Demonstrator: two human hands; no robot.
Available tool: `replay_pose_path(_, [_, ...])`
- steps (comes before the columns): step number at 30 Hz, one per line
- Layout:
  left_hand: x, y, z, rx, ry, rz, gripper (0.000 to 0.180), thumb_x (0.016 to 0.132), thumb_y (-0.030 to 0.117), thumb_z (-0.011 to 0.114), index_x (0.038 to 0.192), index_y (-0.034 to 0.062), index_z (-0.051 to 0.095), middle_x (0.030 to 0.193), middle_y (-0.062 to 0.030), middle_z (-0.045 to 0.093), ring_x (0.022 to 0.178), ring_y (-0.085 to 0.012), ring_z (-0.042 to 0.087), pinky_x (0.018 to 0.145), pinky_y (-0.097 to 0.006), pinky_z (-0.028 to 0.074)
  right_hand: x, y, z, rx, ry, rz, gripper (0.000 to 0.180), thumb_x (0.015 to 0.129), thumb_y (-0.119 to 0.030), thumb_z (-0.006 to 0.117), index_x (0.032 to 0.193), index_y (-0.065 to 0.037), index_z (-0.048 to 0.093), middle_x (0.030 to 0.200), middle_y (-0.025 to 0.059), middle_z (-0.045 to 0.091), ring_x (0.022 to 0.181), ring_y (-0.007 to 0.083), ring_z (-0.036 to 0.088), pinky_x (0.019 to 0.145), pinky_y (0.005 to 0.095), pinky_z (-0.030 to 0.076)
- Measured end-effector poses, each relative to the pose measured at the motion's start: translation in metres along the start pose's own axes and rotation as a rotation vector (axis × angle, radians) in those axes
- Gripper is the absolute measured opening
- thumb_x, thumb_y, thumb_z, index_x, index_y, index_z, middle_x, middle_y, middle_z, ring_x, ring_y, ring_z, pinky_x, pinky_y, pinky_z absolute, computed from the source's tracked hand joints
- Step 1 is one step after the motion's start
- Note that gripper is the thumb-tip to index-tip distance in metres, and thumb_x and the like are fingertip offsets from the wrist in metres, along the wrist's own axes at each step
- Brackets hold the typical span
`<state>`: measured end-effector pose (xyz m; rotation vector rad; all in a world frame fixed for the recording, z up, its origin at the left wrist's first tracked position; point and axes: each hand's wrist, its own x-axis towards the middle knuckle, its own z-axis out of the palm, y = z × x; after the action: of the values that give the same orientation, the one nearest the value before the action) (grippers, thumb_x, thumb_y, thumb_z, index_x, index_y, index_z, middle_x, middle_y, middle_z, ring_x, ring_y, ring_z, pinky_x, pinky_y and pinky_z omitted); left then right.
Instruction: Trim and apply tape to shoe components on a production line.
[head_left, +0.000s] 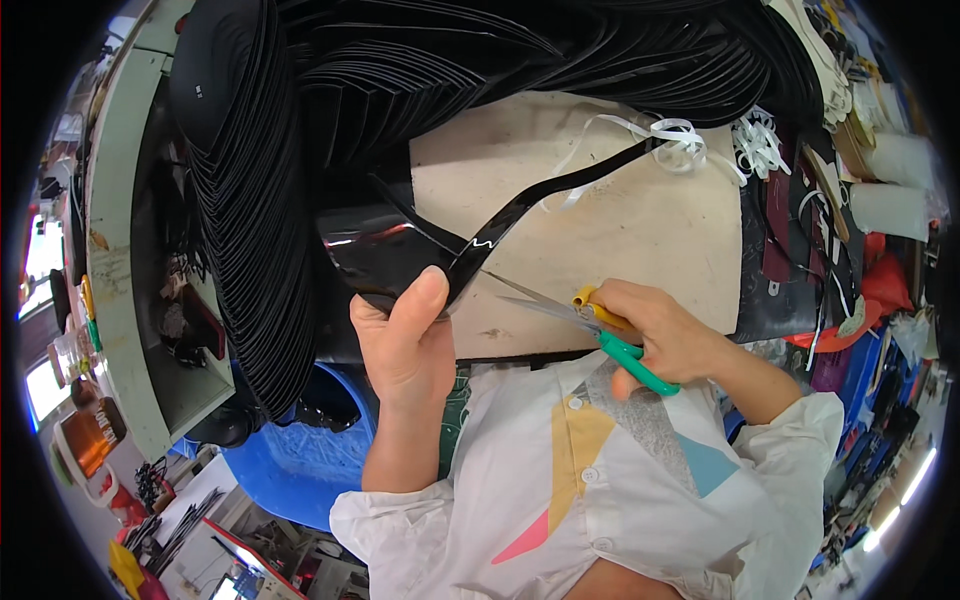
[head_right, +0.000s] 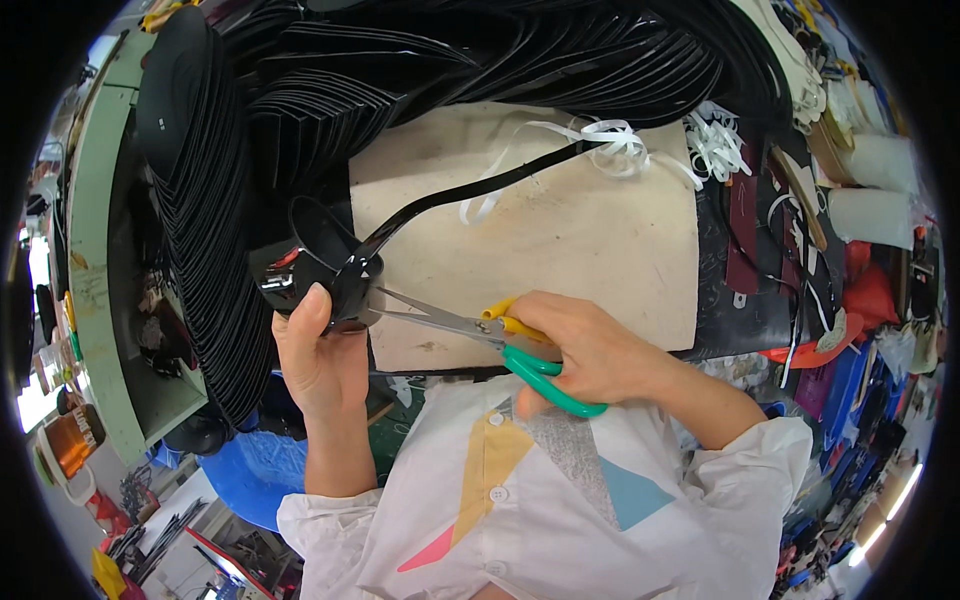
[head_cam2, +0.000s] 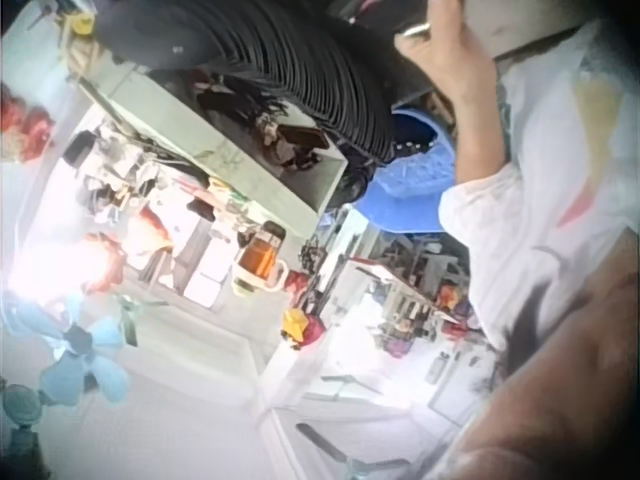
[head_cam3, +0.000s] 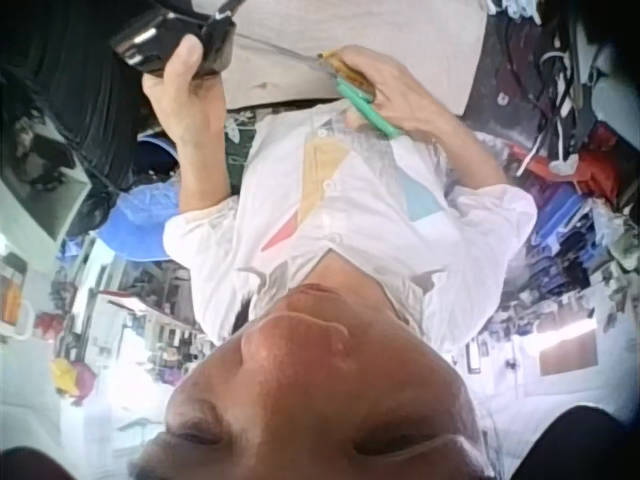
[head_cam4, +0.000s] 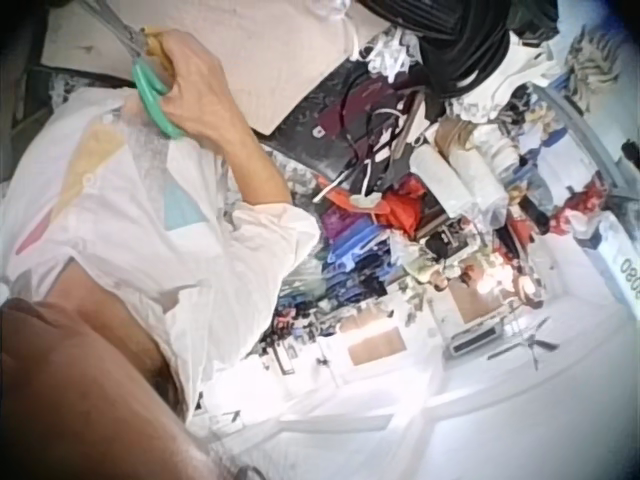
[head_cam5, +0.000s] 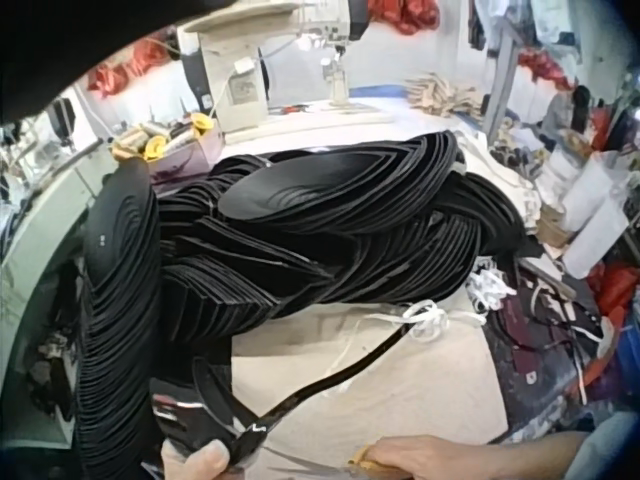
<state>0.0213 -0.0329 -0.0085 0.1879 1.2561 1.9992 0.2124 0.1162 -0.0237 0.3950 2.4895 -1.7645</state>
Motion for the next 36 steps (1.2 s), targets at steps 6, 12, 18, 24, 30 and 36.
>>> replay_pose_path(6, [-0.001, 0.001, 0.006, -0.054, 0.033, -0.006, 0.026, 0.075, 0.001, 0.066, 0.100, 0.0027, 0.058, 0.087, 0.0012, 0.059, 0.078, -0.0079, 0.054, 0.077, -0.025, 0.043, 0.009, 0.003, 0.013, 0.038, 0.114, -0.047, 0.083, 0.049, -0.074, 0.068, 0.079, 0.000, 0.045, 0.067, 0.0090, 0.040, 0.056, 0.0248, 0.041, 0.051, 0.0329, 0.036])
replay_pose_path(12, [-0.002, -0.004, -0.003, -0.025, -0.049, 0.080, 0.024, 0.082, 0.007, 0.058, 0.106, 0.0048, 0.057, 0.100, -0.0044, 0.062, 0.091, -0.0161, 0.059, 0.085, -0.034, 0.045, 0.012, -0.004, 0.006, -0.070, 0.122, -0.085, 0.062, 0.053, -0.046, 0.084, 0.078, -0.002, 0.047, 0.065, 0.0118, 0.048, 0.054, 0.0321, 0.046, 0.049, 0.0344, 0.040])
replay_pose_path(18, [0.000, -0.003, -0.009, 0.014, -0.069, 0.125, 0.026, 0.082, 0.006, 0.058, 0.107, 0.0043, 0.057, 0.100, -0.0063, 0.062, 0.091, -0.0165, 0.059, 0.085, -0.034, 0.046, 0.013, -0.006, 0.004, -0.012, 0.148, -0.081, 0.059, 0.055, -0.040, 0.085, 0.078, -0.001, 0.048, 0.064, 0.0121, 0.047, 0.053, 0.0310, 0.046, 0.049, 0.0338, 0.039])
replay_pose_path(24, [-0.002, -0.005, -0.007, 0.019, -0.095, 0.123, 0.025, 0.082, 0.005, 0.057, 0.107, 0.0040, 0.057, 0.099, -0.0072, 0.062, 0.090, -0.0167, 0.060, 0.084, -0.033, 0.047, 0.015, -0.007, 0.003, -0.075, 0.180, -0.153, 0.059, 0.054, -0.040, 0.085, 0.077, -0.001, 0.048, 0.062, 0.0120, 0.046, 0.051, 0.0294, 0.046, 0.047, 0.0336, 0.038])
replay_pose_path(30, [-0.003, -0.005, -0.003, -0.022, -0.100, 0.118, 0.028, 0.081, 0.005, 0.055, 0.109, 0.0042, 0.056, 0.100, -0.0068, 0.062, 0.091, -0.0167, 0.060, 0.085, -0.034, 0.046, 0.018, 0.001, 0.008, -0.166, 0.257, -0.224, 0.066, 0.051, -0.053, 0.081, 0.070, -0.002, 0.044, 0.059, 0.0101, 0.042, 0.047, 0.0268, 0.042, 0.043, 0.0331, 0.035])
replay_pose_path(36, [-0.004, -0.008, 0.004, -0.071, -0.028, 0.075, 0.026, 0.079, 0.003, 0.057, 0.105, 0.0040, 0.056, 0.096, -0.0042, 0.061, 0.086, -0.0142, 0.058, 0.081, -0.031, 0.045, 0.019, 0.003, 0.011, -0.171, 0.289, -0.209, 0.060, 0.054, -0.048, 0.083, 0.061, -0.004, 0.043, 0.051, 0.0090, 0.040, 0.042, 0.0253, 0.042, 0.040, 0.0332, 0.035])
